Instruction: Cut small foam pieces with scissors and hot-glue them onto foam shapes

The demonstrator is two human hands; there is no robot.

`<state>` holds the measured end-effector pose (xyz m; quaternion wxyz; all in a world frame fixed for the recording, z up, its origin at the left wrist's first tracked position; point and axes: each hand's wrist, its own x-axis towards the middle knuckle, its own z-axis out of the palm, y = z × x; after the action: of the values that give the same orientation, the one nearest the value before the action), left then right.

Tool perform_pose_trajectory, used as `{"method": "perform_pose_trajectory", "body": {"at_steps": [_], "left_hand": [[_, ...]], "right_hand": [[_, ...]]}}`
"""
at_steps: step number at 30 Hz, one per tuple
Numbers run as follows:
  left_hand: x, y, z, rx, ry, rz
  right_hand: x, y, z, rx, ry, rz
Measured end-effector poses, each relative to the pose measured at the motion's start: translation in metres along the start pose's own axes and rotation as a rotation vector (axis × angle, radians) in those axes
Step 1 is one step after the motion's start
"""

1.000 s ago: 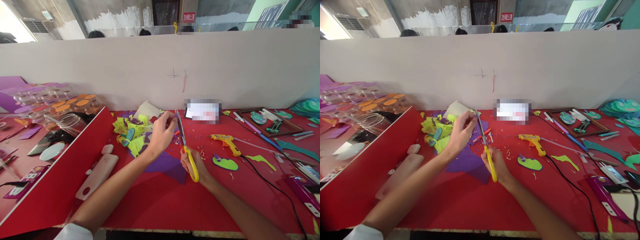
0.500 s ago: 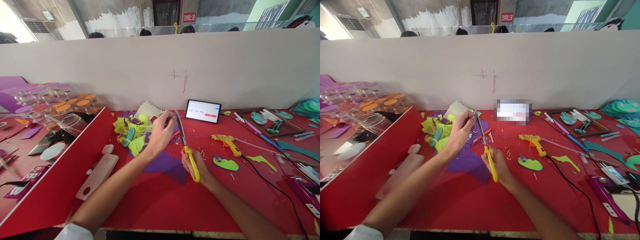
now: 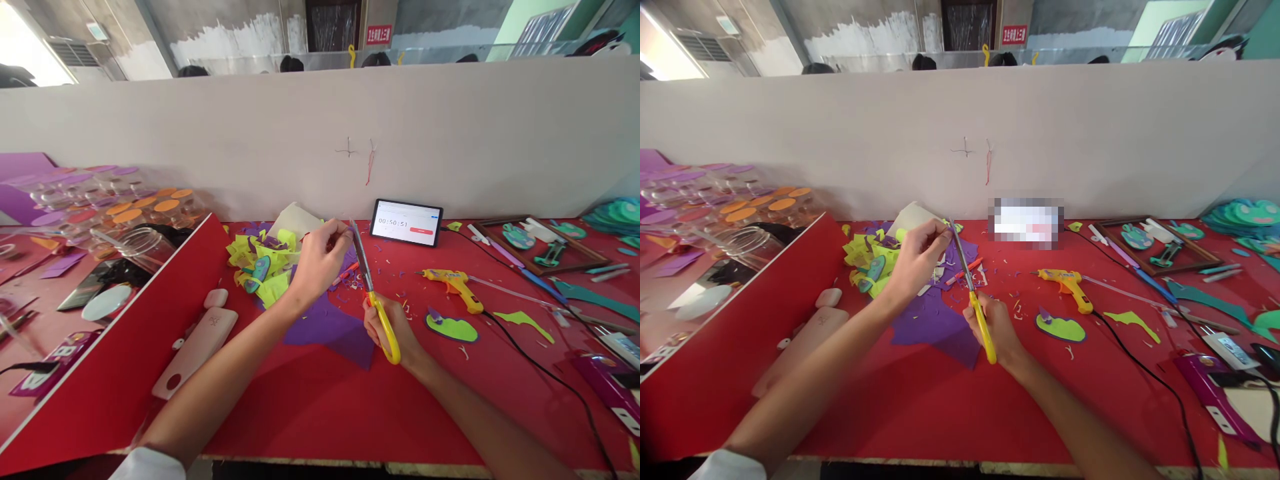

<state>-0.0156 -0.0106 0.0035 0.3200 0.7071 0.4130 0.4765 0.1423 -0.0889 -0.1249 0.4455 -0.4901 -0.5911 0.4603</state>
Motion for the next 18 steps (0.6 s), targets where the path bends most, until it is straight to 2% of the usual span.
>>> {"method": "perform_pose_trajectory", "body": {"at_steps": [11,18], "left_hand": [[0.008,0.007,-0.017,0.084,-0.099,0.009],[0.015,0.007,-0.036,0.031,-0.300,-0.016]], "right_hand": [[-0.002,0.000,0.003,0.130,-0.019,0.024],[-0.001,-0.004,0.004,0.193,0.039,0.083]]}}
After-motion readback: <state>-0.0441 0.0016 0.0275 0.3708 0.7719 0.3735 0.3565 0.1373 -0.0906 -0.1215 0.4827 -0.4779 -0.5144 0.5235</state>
